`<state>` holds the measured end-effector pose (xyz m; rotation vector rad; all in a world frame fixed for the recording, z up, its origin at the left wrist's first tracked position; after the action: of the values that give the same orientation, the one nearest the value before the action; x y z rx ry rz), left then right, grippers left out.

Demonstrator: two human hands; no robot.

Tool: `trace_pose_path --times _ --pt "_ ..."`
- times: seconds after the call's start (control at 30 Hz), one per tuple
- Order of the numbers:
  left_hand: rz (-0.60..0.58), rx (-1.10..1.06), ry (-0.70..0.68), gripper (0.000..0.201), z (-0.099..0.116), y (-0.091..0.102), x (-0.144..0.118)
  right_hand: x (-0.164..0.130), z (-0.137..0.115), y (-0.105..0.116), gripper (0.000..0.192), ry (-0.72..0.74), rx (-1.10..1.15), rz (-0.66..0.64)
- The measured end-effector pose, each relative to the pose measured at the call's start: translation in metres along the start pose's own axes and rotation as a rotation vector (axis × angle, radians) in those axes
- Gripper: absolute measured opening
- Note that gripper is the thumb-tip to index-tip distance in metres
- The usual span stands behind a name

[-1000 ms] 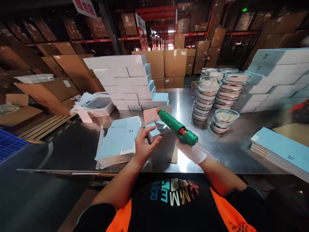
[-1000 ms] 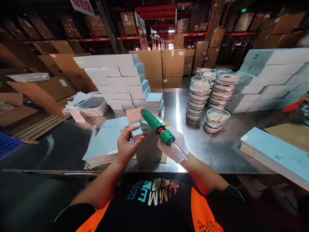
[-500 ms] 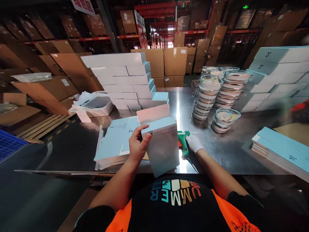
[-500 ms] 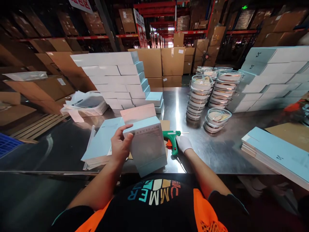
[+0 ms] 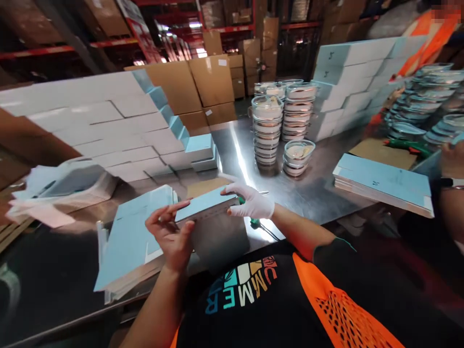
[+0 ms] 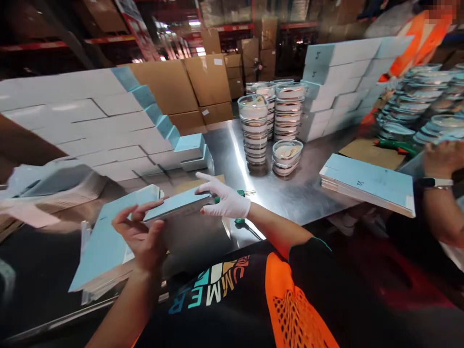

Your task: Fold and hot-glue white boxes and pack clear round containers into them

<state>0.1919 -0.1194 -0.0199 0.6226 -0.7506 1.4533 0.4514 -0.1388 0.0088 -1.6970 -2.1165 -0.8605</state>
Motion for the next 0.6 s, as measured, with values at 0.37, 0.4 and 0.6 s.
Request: trace_pose_path --times 0.37,0.4,0.6 --pt "-0.794 0.437 0.104 0.063 0.046 0.010 0.079 0.009 -0.011 -0.025 0.068 0.302 -0.297 -0.200" --pt "-0.808 0.446 0.131 0.067 0.049 0.006 0.083 0.012 -0.009 -0.013 0.082 0.279 -0.329 -0.209" --pt "0.040 0.411 0.090 0.101 0.065 0.036 0.093 -0.003 0.038 0.160 0.075 -0.420 -1.136 0.472"
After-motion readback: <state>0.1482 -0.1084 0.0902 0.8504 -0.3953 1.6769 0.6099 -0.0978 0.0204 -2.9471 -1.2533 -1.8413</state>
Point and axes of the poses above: each hand's wrist, its own x-axis towards the middle knuckle, its own y-axis out of the back of the hand, z = x × y, the point moved 1 cm from there along x, towards the middle knuckle, and after that the axes turned 2 degrees about y, right-handed, at the moved point
